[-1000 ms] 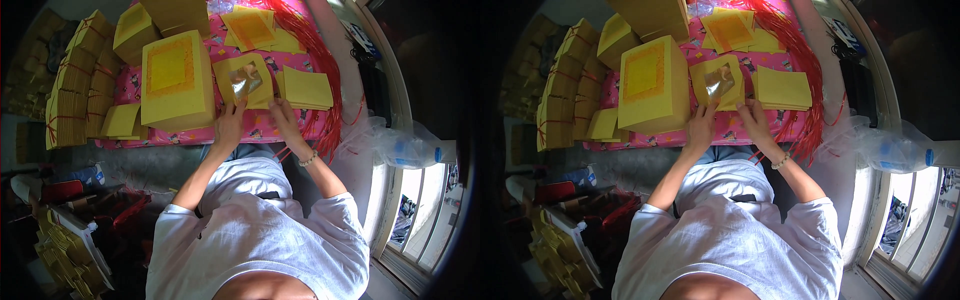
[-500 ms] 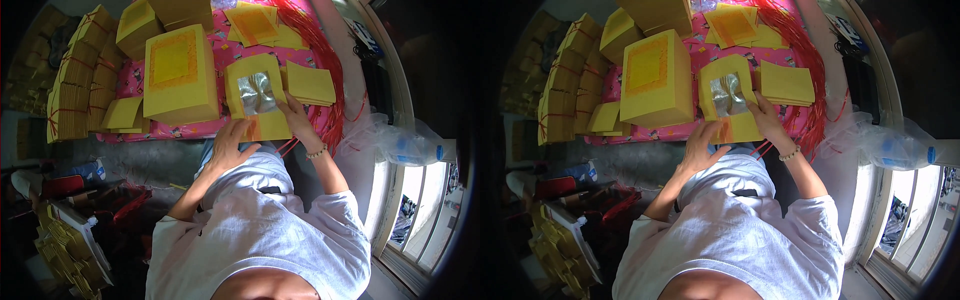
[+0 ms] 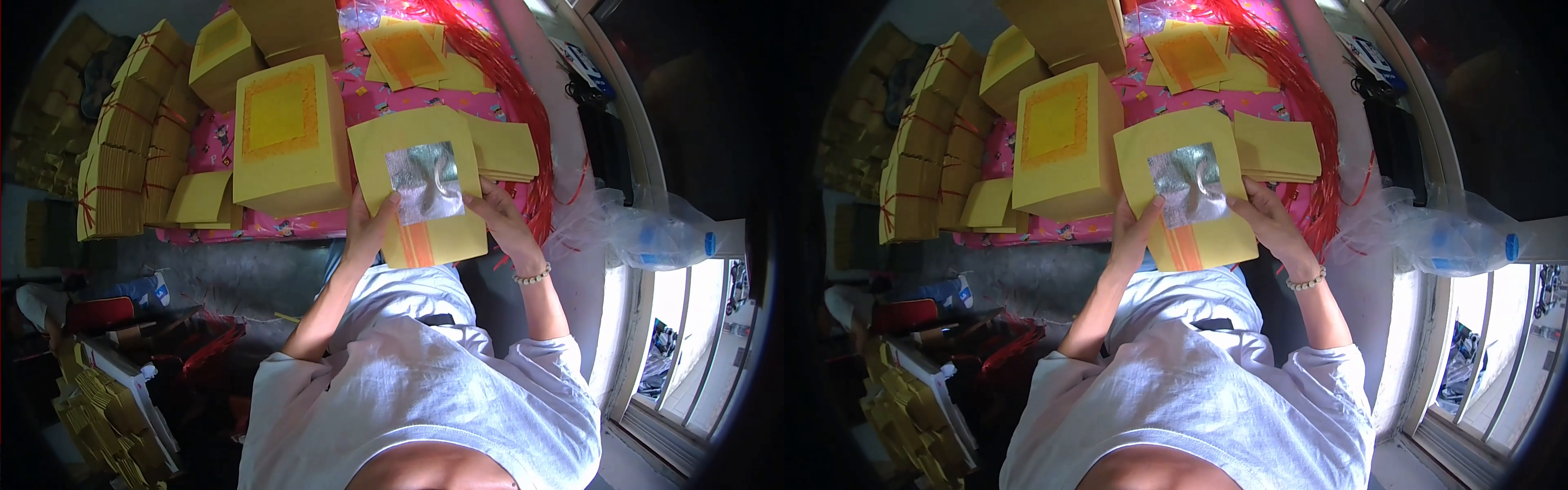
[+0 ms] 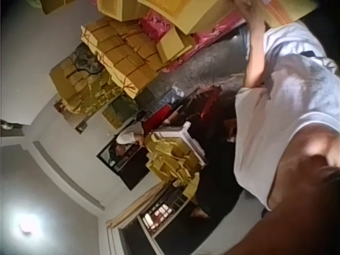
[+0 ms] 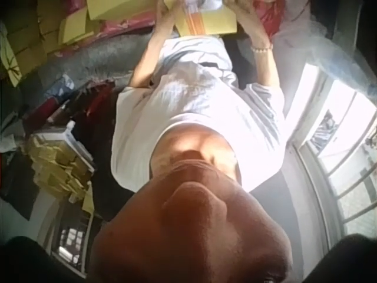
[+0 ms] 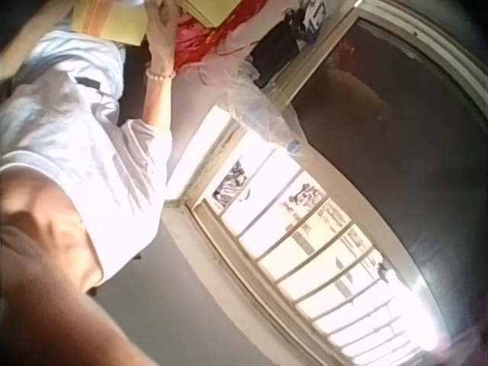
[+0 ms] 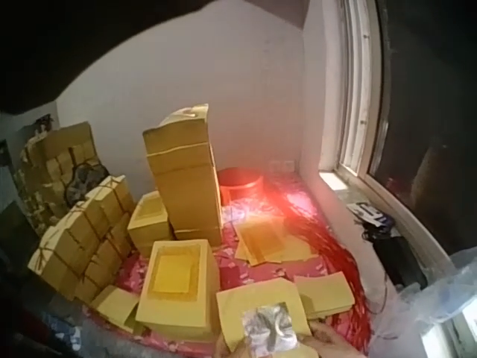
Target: Sorting and inspecting stacks of yellow joss paper.
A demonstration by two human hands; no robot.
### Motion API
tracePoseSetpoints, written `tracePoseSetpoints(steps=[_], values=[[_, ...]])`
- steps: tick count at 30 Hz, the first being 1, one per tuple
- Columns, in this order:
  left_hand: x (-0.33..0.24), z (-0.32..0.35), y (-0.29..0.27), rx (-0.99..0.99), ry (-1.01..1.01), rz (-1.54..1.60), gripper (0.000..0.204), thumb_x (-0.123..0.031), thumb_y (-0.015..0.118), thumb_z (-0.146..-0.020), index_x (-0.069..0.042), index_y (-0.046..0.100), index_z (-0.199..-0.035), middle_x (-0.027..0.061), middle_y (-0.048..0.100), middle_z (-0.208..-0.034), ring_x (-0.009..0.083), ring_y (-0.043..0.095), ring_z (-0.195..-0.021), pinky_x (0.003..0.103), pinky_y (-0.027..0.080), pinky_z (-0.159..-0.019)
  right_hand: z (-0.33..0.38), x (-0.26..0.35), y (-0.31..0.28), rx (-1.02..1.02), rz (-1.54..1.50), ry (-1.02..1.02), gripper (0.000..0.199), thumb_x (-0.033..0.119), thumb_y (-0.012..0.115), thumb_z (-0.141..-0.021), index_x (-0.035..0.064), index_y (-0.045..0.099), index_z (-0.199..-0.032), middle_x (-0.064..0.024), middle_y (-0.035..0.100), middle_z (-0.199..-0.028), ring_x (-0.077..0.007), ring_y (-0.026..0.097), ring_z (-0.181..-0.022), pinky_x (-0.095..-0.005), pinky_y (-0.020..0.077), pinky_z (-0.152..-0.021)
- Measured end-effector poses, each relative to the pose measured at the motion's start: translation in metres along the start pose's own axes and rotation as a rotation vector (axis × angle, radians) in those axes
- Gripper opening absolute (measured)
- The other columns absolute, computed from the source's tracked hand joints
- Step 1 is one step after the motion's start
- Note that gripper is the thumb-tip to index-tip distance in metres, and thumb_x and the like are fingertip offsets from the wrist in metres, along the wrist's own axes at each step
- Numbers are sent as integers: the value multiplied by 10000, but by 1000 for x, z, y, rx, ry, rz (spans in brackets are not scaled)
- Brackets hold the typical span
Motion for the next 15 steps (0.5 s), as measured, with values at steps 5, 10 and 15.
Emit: tracePoseSetpoints(steps=[5,10,15], values=[[-11,9,3,61,47,-80,297,-35,598,-882,-52,504,-1164,-31,546,-968,33,495,-863,199,418,-756,-14,19,-1,-23,-86,14,294,119,540,-945,3,527,-1215,9,595,-1069,-26,525,-915,-195,433,-776],[-9,9,-5,87,63,-92,242,-41,601,-886,-65,531,-1116,-51,563,-899,12,504,-804,179,420,-710,-28,41,6,-92,-40,-186,244,81,570,-922,3,563,-1153,1,624,-1003,-23,550,-866,-179,446,-733],[-10,9,-13,58,12,-57,189,-65,618,-886,-75,550,-1063,-51,579,-872,14,520,-785,179,422,-683,-39,43,1,-140,-141,-171,188,39,573,-909,7,582,-1094,-10,636,-937,-27,565,-840,-186,456,-730]])
Point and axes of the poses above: each hand's wrist, its own z-axis away from the middle knuckle, its own y-axis out of the palm, x = y × z, the point moved 9 cm from there along -z, towards the middle knuckle
